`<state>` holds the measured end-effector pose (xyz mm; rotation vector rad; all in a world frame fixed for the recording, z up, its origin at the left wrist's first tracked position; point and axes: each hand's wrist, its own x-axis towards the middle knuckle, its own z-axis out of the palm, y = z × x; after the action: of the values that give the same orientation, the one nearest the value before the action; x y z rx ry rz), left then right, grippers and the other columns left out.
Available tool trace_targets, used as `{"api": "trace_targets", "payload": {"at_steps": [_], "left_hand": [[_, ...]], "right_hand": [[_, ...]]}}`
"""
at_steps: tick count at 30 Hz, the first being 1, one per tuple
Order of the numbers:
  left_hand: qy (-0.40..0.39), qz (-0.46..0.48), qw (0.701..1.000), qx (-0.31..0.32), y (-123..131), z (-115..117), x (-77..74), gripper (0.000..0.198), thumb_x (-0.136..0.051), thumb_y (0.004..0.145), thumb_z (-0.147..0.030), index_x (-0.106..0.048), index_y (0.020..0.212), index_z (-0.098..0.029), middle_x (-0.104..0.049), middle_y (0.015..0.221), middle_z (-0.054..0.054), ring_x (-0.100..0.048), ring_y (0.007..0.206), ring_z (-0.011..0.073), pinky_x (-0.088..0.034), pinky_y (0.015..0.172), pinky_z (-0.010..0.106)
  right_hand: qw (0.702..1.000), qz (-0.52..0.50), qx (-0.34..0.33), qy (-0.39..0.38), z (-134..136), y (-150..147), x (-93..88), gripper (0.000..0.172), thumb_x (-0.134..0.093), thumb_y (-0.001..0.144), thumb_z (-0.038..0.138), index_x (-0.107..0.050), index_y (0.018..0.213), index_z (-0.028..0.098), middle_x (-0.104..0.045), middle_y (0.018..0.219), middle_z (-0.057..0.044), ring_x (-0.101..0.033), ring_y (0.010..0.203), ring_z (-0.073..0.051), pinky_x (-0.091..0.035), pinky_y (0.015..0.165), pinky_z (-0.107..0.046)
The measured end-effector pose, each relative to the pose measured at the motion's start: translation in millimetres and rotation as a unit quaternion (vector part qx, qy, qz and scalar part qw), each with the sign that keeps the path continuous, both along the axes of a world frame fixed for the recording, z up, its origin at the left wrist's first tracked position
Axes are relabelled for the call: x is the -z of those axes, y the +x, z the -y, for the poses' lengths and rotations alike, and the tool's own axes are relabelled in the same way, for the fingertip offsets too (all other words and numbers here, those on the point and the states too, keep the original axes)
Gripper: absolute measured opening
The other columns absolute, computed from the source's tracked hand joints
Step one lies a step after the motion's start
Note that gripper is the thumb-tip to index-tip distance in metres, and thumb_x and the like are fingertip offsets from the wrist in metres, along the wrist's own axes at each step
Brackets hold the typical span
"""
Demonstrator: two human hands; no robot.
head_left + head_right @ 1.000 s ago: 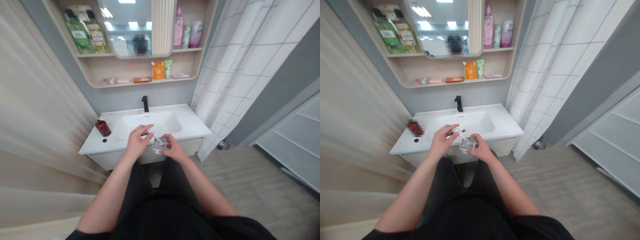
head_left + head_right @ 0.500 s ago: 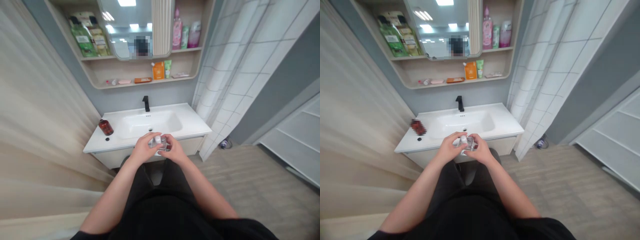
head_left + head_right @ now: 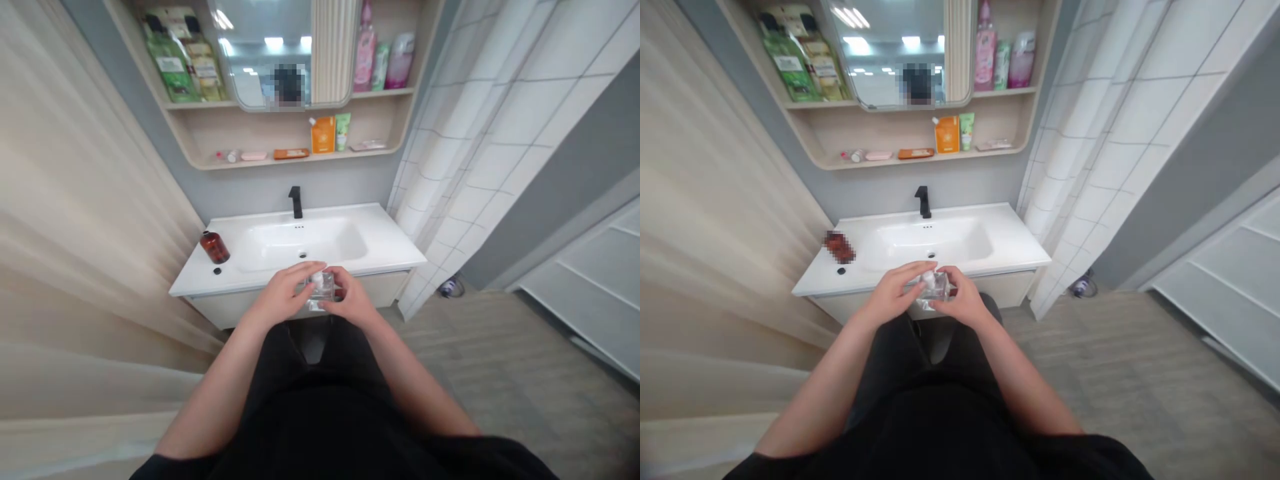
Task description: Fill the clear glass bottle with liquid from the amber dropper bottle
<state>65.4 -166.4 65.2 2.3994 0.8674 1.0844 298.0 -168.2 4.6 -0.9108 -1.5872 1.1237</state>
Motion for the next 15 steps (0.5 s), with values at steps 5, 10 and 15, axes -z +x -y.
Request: {"api": "trace_targets", "payload": {"at_steps": [5,10,15], "left_hand": [[-0.005,-0.012,1.0,0.005,-1.7,3.6,-3.9,0.048,-0.055,0.113,-0.026,-0.071,0.158,-0.031,-0.077,0.153,0.006,-0.076,0.139,0.0262,-0.059,0.123,0.044],[0.015,-0.03,0.999,-0.019,-3.1,5.1,-4.4,0.05,-0.064,0.11,-0.031,-0.07,0.159,-0.03,-0.077,0.152,0.006,-0.077,0.137,0.0286,-0.06,0.121,0.046],[0.035,-0.045,0.998,-0.006,-2.4,5.6,-4.2,0.051,-0.063,0.11,-0.027,-0.069,0.16,-0.031,-0.077,0.152,0.008,-0.076,0.137,0.0289,-0.061,0.121,0.047]], "right_hand": [[1.0,0.003,-0.003,0.001,2.5,2.9,-2.1,0.072,-0.097,0.07,0.038,-0.064,0.133,0.029,-0.077,0.123,-0.005,-0.075,0.107,-0.027,-0.061,0.087,-0.038],[1.0,-0.001,-0.012,0.0,3.4,3.9,-1.8,0.072,-0.096,0.071,0.037,-0.064,0.134,0.028,-0.077,0.123,-0.006,-0.075,0.107,-0.028,-0.061,0.086,-0.038],[1.0,0.001,-0.015,0.003,3.0,2.8,-0.9,0.072,-0.096,0.071,0.036,-0.064,0.135,0.028,-0.077,0.124,-0.007,-0.075,0.109,-0.028,-0.062,0.087,-0.039]]}}
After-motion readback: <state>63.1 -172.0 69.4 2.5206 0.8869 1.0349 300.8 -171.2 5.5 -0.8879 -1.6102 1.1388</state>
